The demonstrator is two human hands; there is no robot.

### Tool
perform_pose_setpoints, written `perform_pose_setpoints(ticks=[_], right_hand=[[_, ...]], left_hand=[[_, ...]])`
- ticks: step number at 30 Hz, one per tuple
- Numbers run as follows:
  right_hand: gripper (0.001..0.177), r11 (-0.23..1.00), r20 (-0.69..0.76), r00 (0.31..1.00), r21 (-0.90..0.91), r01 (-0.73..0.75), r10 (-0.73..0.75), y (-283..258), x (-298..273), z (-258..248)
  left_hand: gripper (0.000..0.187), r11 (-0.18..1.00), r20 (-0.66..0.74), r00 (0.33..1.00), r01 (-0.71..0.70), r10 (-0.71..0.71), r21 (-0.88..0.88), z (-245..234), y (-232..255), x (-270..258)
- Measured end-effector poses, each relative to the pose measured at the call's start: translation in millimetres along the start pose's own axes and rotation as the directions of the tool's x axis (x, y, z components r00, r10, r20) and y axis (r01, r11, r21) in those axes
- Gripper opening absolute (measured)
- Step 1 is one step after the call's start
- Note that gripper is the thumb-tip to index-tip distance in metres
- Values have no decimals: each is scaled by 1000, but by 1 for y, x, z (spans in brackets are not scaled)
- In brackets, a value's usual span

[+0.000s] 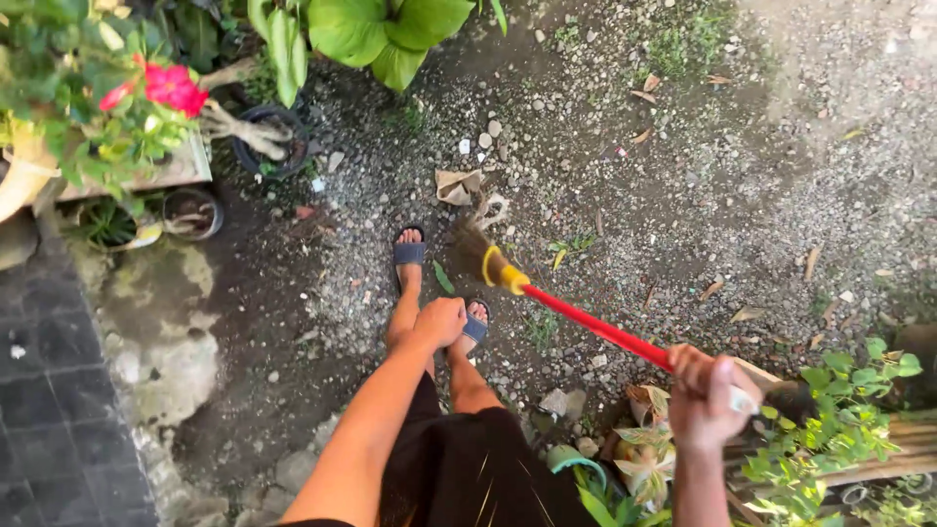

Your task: Sweep dry leaves and debris from a paved outdoor area using a broom.

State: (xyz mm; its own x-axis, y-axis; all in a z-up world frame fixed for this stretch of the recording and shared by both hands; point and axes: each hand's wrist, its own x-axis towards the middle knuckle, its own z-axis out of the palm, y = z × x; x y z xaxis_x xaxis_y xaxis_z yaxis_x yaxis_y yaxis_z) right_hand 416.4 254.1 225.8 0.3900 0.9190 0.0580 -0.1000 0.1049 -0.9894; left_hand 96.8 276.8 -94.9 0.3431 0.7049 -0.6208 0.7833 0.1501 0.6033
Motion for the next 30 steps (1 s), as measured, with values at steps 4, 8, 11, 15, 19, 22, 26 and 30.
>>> perform_pose_setpoints(ticks=[4, 8, 11, 15, 19, 22, 26, 30], right_hand=[[54, 994, 17, 996, 65, 89, -90, 32, 28, 3], [51, 975, -24, 985, -153, 164, -169, 9, 56, 26], [49, 952, 20, 987, -263, 157, -158, -12, 69, 72], [51, 758, 71, 934, -565, 326, -349, -24, 96, 97], [62, 954, -194, 967, -281, 108, -167, -30, 81, 71], [57, 906, -157, 964, -400, 138, -216, -13, 100, 87], [57, 943, -152, 986, -332, 14, -68, 24, 99, 91], [42, 807, -167, 983, -589, -35, -79, 12, 108, 132]], left_hand=[[17, 998, 38, 998, 50, -51, 35, -26, -10, 24], [19, 1000, 110, 994, -11, 12, -1, -63, -18, 26], [20, 999, 172, 985, -6, 0, 34, -70, -35, 25], [16, 998, 225, 973, 49, -55, 35, -65, -63, 44], [11, 990, 231, 963, 134, -142, 51, -84, -68, 48], [13, 988, 160, 975, 154, -154, 13, -93, -83, 53], [15, 971, 209, 949, 225, -237, 77, -95, -115, 65], [17, 970, 119, 963, 243, -242, 4, -73, -150, 101]])
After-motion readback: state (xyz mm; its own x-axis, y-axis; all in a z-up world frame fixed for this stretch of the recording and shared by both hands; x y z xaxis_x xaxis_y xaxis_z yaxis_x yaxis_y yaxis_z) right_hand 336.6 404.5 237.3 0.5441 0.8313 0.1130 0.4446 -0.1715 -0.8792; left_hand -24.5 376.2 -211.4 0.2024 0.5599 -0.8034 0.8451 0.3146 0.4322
